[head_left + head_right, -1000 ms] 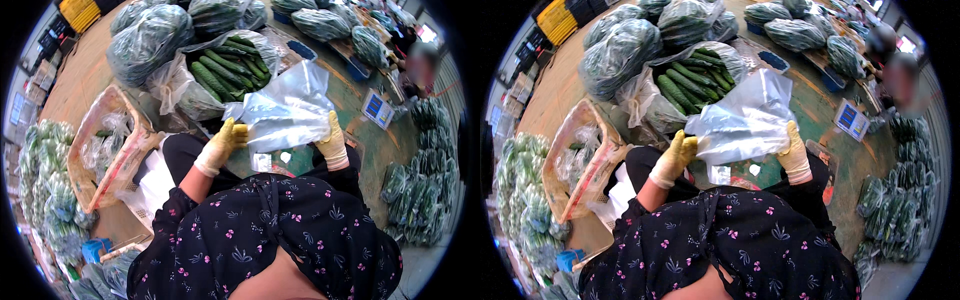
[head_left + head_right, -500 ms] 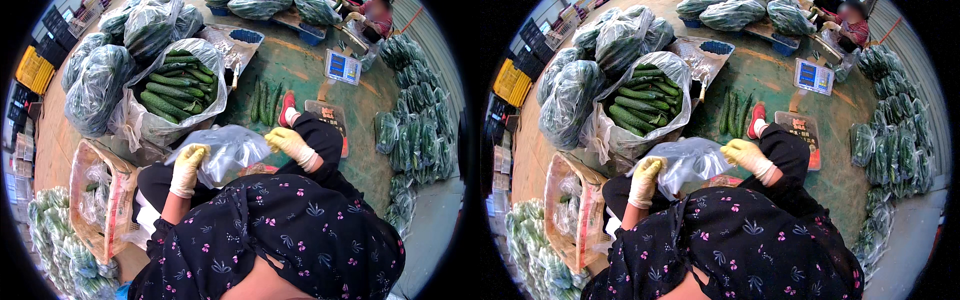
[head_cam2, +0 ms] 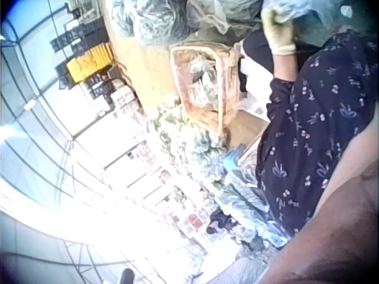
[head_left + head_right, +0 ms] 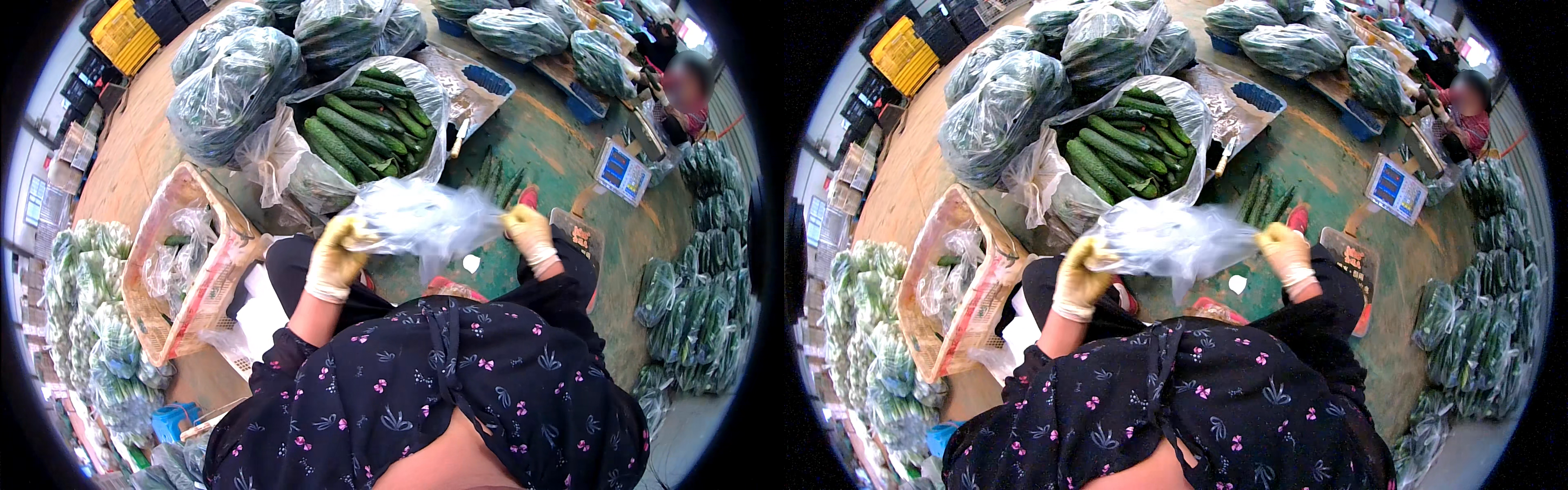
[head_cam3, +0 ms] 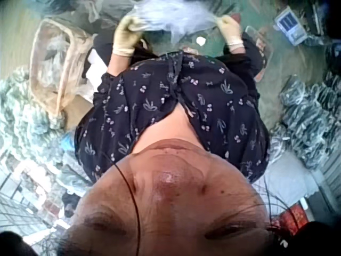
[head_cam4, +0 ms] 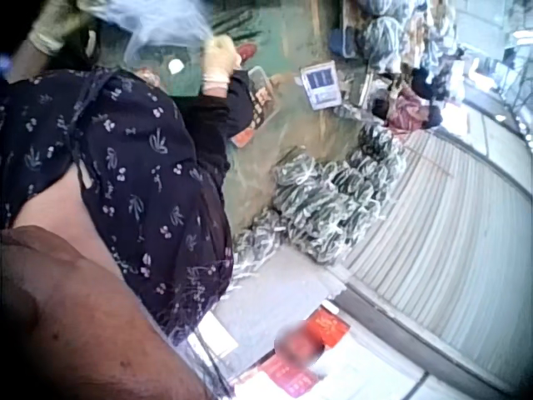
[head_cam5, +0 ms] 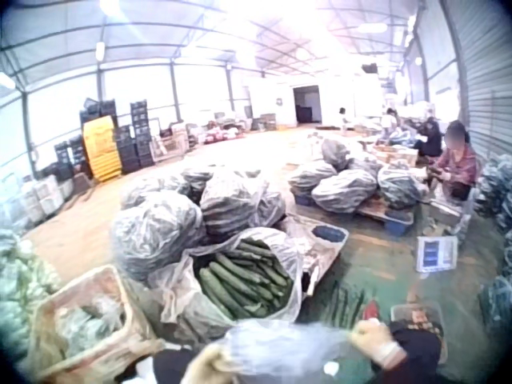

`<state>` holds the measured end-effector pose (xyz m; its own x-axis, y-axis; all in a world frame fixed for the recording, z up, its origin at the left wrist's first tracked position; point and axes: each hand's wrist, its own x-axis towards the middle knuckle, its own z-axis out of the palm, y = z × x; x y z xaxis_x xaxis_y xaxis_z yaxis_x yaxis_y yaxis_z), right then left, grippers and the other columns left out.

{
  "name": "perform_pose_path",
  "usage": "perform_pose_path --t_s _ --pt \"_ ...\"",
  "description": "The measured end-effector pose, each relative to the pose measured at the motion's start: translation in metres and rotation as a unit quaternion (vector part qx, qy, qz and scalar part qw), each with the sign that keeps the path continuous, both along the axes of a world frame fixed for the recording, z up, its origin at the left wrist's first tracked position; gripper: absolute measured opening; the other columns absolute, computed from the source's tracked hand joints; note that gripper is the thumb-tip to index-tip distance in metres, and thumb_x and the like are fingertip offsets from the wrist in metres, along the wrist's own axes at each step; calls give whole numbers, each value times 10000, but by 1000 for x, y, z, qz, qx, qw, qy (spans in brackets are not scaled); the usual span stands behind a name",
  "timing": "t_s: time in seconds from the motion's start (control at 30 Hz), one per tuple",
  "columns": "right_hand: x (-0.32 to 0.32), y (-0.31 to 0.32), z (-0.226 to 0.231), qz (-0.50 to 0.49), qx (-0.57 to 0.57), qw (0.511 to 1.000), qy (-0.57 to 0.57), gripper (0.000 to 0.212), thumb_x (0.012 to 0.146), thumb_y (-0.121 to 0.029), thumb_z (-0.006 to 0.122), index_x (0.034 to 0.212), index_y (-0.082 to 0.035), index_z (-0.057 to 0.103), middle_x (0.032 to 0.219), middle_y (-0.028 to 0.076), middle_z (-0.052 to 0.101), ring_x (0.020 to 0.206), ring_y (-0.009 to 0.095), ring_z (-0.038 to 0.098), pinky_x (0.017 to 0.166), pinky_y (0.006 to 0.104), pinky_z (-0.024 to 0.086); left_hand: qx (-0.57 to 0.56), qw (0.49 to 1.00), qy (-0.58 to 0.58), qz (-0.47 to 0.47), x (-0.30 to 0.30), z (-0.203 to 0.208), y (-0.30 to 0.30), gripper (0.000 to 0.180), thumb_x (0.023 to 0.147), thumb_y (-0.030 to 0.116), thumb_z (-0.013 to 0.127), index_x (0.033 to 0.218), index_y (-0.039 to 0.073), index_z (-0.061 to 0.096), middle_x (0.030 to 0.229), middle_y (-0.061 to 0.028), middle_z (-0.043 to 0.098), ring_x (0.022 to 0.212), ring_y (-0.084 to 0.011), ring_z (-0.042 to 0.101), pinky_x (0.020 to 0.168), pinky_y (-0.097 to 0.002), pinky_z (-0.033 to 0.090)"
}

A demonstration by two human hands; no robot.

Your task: The person sorts cucumbers from large piles and places them into plastic bags by hand, then weighs the bags on a scale and ties them closed.

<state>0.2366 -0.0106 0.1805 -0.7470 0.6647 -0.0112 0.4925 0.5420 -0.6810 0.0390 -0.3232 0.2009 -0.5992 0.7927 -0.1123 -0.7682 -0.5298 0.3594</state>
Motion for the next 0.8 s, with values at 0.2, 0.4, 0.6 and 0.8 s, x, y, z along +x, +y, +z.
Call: perform_pose_path --t_s 0.2,0.4,0.6,0.8 --pt "57 67 -17 -121 94 987 -56 259 787 -307 731 821 -74 623 739 101 636 698 229 607 674 358 476 31 999 -20 -4 -39 5 -34 171 946 174 579 843 37 579 715 -9 531 576 -94 457 516 -243 364" --pt "33 9 89 30 185 980 68 557 694 -247 815 1168 -44 604 1144 139 636 1058 301 592 941 380 457 -179 944 267 -67 -23 43 16 400 978 367 509 751 47 583 549 35 455 482 -74 404 467 -227 303" --pt "-34 -61 119 267 204 932 137 795 619 -268 847 1321 -73 530 1305 121 560 1224 317 502 1061 408 369 -134 908 354 -180 17 63 77 499 983 445 489 744 25 614 593 -16 510 504 -100 428 513 -239 342" --pt "-48 -77 82 274 191 940 70 684 653 -320 819 1238 -65 574 1138 168 602 1069 347 563 925 442 447 -139 920 328 -163 16 51 65 479 971 456 510 684 74 553 630 -25 529 505 -92 410 487 -248 310"
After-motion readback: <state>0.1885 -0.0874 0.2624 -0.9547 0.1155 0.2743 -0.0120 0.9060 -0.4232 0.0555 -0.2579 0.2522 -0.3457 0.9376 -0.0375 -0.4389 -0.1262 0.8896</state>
